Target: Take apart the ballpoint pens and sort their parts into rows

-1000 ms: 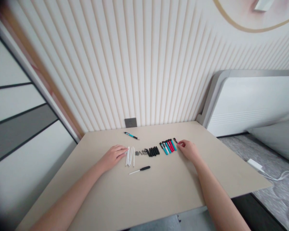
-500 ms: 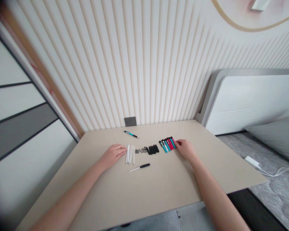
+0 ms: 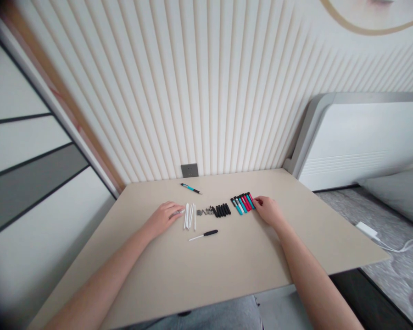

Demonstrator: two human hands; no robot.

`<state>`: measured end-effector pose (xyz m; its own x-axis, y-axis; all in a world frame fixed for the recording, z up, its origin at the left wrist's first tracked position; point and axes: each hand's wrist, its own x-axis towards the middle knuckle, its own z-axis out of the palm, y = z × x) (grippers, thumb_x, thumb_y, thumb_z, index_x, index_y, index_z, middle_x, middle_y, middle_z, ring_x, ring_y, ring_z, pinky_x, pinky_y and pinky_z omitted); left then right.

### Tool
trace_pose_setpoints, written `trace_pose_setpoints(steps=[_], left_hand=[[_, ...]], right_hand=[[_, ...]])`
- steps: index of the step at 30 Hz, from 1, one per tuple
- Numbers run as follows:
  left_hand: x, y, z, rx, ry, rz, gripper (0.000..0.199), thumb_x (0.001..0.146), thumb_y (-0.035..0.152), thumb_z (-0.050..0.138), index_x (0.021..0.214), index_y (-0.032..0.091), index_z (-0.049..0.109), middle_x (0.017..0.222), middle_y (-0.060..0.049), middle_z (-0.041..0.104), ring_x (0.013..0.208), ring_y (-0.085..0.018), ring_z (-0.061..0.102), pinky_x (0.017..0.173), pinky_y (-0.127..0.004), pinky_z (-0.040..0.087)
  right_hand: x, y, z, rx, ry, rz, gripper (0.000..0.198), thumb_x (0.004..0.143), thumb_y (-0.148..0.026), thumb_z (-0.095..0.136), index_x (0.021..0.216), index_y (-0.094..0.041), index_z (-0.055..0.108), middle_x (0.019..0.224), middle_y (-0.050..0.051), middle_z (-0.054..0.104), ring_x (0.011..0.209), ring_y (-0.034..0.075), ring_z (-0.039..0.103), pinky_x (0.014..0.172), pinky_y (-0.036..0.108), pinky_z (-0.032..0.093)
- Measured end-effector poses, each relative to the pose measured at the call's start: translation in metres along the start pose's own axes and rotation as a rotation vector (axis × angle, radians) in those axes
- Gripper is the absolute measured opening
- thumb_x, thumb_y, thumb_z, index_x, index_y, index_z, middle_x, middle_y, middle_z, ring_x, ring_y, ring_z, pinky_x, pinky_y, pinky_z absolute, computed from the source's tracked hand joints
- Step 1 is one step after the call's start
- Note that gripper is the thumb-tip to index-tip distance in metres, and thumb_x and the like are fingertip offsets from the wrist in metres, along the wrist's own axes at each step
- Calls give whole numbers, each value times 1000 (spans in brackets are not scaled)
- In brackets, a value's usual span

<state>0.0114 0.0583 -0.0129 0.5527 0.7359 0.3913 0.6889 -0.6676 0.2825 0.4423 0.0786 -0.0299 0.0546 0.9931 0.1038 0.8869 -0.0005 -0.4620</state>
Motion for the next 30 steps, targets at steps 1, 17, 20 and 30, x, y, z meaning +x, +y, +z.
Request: trace_pose_setpoints(steps=[1,17,20,30], left_hand=[[0,0,0,-3,0,0,25,95,34,49,110,23,65,100,-6,68,94,-20,60,87,-36,47],[-15,-18,-9,-68,-3,-55,31,90,36,57,117,24,64,110,-8,66,104,-21,58,95,-39,46],[-14,-19,-6,-99,2,-50,27,91,36,55,113,24,66,104,-7,67,100,-20,58,93,-37,47],[-11,-18,2,-114,-7,-61,24,93,33,52,108,22,67,101,-6,65,97,-19,58,90,-36,48]], right_hand=[[0,0,0,4,-4,2,33,88,-37,47,98,-19,73,86,8,73,77,22,65,63,28,41],[1,5,3,24,-5,-3,31,87,-37,49,97,-20,73,85,7,73,77,21,65,64,28,42],[2,6,3,31,-5,-4,31,87,-37,50,97,-20,73,85,7,73,76,21,65,63,27,42],[2,6,3,23,-26,9,31,87,-38,48,98,-21,72,86,6,73,77,22,64,62,27,40]])
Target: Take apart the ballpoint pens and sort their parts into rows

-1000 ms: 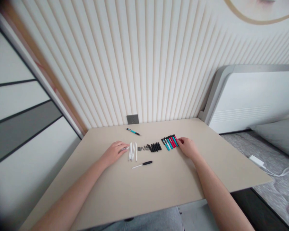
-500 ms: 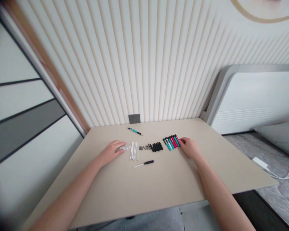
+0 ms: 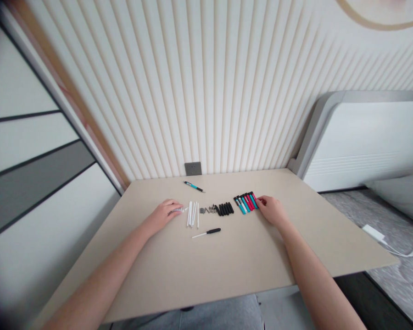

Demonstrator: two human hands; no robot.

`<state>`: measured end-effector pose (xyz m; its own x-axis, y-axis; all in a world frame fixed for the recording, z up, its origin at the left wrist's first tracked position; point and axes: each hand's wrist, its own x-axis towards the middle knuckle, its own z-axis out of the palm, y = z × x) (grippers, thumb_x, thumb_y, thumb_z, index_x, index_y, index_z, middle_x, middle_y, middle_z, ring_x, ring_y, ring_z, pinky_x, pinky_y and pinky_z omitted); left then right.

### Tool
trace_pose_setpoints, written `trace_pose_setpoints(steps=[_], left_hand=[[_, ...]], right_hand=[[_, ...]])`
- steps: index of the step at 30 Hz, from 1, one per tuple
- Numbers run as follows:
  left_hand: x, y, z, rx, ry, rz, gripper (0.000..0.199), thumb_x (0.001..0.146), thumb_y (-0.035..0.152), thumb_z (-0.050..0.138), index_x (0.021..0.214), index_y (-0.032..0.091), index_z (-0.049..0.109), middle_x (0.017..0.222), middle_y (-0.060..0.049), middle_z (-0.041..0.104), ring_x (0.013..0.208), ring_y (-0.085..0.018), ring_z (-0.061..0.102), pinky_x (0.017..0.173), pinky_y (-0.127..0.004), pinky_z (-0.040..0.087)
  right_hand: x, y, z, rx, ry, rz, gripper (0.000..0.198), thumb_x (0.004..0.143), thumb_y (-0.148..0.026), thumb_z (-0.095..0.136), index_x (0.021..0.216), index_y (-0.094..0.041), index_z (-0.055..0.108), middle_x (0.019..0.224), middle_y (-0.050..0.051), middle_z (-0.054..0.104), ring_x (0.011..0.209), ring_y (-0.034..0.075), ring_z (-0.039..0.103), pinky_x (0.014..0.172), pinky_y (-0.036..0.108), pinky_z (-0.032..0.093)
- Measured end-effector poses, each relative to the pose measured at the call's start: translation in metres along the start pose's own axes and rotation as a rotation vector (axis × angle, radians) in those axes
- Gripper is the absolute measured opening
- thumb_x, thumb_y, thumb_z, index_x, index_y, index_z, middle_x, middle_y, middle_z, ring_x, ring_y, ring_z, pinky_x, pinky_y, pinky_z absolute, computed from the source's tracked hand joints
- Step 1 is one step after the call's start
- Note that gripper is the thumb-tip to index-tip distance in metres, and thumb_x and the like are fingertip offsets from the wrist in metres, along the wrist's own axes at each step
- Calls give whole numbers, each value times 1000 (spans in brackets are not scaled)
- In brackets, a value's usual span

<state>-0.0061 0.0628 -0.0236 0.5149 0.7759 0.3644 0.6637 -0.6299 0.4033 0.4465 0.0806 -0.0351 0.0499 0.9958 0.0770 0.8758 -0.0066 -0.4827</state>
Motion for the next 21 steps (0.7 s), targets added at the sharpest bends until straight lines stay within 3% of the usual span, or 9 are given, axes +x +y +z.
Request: trace_pose_setpoints(steps=[9,21], left_hand=[[4,12,-4,189,-1,10,29,91,37,56,116,24,63,109,-7,63,103,-22,55,90,-38,43],[9,23,2,293,19,46,17,92,30,55,95,23,70,99,-4,65,98,-20,54,86,-37,40]], right_hand=[[0,-1,1,1,6,6,33,87,-38,49,99,-19,72,86,8,72,77,21,64,62,27,40],[-1,-3,1,-8,16,4,32,87,-39,49,100,-20,72,87,8,73,78,22,65,63,28,40]])
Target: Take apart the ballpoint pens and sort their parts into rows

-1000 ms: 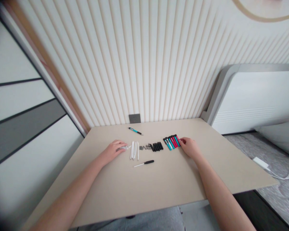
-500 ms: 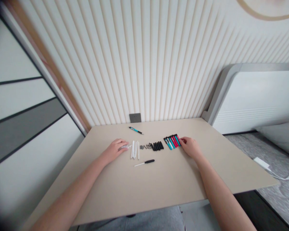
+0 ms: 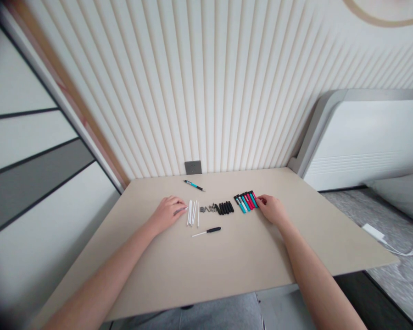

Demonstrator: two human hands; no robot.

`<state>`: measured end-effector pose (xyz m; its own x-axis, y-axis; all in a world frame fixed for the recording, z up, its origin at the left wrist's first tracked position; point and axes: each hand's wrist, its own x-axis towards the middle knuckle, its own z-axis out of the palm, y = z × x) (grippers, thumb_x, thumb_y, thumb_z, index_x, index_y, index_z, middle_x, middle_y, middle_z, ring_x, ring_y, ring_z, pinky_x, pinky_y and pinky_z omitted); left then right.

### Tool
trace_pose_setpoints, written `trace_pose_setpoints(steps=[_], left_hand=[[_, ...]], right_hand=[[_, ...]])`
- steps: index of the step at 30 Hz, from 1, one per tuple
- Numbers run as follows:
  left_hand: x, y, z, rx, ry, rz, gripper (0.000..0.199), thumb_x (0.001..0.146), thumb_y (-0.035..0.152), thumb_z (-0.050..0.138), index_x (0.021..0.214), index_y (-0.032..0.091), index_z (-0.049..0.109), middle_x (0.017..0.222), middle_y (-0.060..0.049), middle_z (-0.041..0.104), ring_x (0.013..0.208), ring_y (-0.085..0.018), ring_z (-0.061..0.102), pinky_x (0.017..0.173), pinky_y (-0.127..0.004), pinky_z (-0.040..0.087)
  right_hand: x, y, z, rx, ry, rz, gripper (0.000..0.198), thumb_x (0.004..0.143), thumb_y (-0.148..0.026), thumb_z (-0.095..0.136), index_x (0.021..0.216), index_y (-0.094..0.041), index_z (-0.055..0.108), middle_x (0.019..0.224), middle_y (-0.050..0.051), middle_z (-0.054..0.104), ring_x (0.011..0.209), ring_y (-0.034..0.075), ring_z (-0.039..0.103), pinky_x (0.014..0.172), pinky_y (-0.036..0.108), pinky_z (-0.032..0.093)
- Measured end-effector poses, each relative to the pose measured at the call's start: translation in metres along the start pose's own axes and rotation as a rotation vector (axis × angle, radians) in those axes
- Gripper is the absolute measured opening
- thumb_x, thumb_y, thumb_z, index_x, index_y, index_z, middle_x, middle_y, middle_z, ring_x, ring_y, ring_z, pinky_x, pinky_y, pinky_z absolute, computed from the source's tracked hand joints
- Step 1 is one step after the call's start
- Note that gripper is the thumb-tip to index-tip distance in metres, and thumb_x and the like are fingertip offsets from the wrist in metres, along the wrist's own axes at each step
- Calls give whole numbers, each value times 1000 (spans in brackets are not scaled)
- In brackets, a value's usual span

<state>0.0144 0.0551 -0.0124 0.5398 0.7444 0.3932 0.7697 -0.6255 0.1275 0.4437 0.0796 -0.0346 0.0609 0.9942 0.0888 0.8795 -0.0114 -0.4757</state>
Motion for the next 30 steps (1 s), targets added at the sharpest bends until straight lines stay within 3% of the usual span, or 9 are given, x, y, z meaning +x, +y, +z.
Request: trace_pose_setpoints(steps=[6,10,13,15,19,21,25,30], left_hand=[[1,4,-2,46,12,20,15,91,29,57,90,21,69,97,-5,64,97,-20,55,86,-37,40],[0,6,-6,71,8,32,17,90,30,58,102,22,67,102,-5,63,100,-21,54,85,-37,40],[0,7,-7,78,-6,56,16,91,28,57,102,23,67,105,-5,63,100,-21,54,85,-37,39],[0,7,-7,78,-7,69,14,92,27,57,98,23,69,104,-5,63,99,-20,54,85,-37,39],[0,8,-7,86,-5,80,15,93,26,55,95,23,70,103,-5,63,98,-19,54,84,-37,38],[0,8,-7,99,-8,82,16,93,27,55,93,23,70,103,-5,64,98,-19,54,84,-37,38],[-1,7,-10,117,-11,80,16,92,28,56,89,21,70,103,-5,64,98,-20,55,84,-37,38],[-2,9,-17,106,-4,71,17,91,33,58,99,21,68,105,-6,63,99,-21,55,86,-38,38]], right_hand=[[-2,-2,0,-5,0,3,32,87,-40,48,99,-21,71,85,7,72,77,22,64,62,28,39],[-5,-6,-3,-12,75,-29,35,89,-42,46,98,-19,71,84,8,70,75,21,62,62,29,40],[-11,-20,-8,4,193,-149,37,91,-43,43,96,-18,70,83,8,68,73,21,61,66,31,43],[-19,-38,-9,58,238,-319,36,93,-42,42,98,-18,68,86,8,67,75,20,60,70,32,45],[-44,-85,1,102,121,-731,30,96,-37,44,101,-20,67,97,10,65,90,21,59,83,35,46],[-56,-106,9,65,28,-851,28,95,-37,47,107,-21,66,102,10,64,94,22,58,84,36,45],[-70,-127,22,1,-105,-975,30,94,-38,49,115,-22,63,103,9,63,95,20,57,85,36,44],[-71,-129,23,-18,-151,-1015,26,96,-36,47,109,-23,65,99,8,64,93,18,56,84,33,43]])
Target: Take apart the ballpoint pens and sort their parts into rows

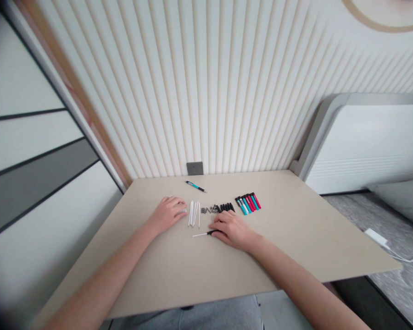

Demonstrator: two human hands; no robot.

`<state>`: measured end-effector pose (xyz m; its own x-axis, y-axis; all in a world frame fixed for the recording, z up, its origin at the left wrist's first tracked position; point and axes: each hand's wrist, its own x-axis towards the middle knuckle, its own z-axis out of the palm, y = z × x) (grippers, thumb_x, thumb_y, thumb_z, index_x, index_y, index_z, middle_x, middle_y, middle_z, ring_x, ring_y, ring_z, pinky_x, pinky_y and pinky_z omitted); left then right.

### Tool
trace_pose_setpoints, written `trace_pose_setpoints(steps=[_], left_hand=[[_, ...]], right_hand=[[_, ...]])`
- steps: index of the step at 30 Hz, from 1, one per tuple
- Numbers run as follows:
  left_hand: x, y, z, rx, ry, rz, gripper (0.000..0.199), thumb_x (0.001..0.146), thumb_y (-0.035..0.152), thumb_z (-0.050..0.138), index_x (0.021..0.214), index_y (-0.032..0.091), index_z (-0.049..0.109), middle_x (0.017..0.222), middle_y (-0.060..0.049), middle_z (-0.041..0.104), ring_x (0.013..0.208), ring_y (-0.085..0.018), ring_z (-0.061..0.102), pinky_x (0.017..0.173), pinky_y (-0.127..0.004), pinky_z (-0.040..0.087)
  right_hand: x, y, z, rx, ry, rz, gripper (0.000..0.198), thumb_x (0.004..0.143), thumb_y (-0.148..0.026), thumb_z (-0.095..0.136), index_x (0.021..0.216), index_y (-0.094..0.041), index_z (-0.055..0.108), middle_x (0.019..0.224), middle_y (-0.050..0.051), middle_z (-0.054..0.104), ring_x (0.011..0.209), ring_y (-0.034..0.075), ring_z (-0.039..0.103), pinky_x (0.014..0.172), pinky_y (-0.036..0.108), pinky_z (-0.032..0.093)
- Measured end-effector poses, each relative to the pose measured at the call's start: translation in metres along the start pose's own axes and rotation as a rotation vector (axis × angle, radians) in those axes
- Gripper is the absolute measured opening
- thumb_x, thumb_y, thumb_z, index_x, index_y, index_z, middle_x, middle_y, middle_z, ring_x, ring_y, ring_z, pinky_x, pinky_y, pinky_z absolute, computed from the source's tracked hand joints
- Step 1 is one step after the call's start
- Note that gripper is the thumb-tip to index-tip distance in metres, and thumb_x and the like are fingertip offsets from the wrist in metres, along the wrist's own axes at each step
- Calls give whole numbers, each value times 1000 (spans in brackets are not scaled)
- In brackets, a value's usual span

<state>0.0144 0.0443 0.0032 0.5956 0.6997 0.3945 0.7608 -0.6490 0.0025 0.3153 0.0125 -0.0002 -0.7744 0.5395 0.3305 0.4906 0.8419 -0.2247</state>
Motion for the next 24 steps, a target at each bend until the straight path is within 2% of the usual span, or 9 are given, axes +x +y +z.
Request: trace_pose_setpoints(steps=[4,7,10,14,18,24], left_hand=[[0,7,-9,-64,14,69,24,95,34,50,108,22,65,105,-7,64,98,-19,56,86,-36,39],[1,15,-12,-106,-6,180,28,97,36,45,112,21,63,103,-7,65,95,-18,57,84,-34,39],[1,20,-11,-108,6,234,28,98,34,43,112,19,62,99,-8,67,93,-18,58,82,-33,39],[2,18,-7,-90,25,222,28,100,28,39,102,18,65,83,-6,65,83,-16,58,76,-31,38],[1,14,-7,-83,49,169,27,100,27,39,96,17,64,84,-5,65,82,-16,57,77,-31,38],[0,8,-8,-65,32,144,20,98,26,45,96,19,63,88,-3,66,85,-16,57,79,-32,37]], right_hand=[[1,1,1,25,-7,-21,23,96,-34,47,101,-21,66,95,7,65,90,17,58,83,31,42],[6,0,3,41,31,42,22,96,-33,47,102,-20,64,90,6,67,86,18,60,80,31,43],[18,-2,0,30,74,111,23,97,-32,45,104,-20,62,90,7,68,82,19,62,76,31,44],[40,-8,-7,-3,82,74,26,98,-31,41,110,-21,61,92,7,69,81,19,62,77,31,44],[56,-16,-3,0,89,57,27,98,-32,42,112,-22,62,89,7,69,80,18,63,76,29,43],[43,-12,13,48,106,188,24,98,-30,43,98,-20,65,87,6,69,82,18,64,77,28,44]])
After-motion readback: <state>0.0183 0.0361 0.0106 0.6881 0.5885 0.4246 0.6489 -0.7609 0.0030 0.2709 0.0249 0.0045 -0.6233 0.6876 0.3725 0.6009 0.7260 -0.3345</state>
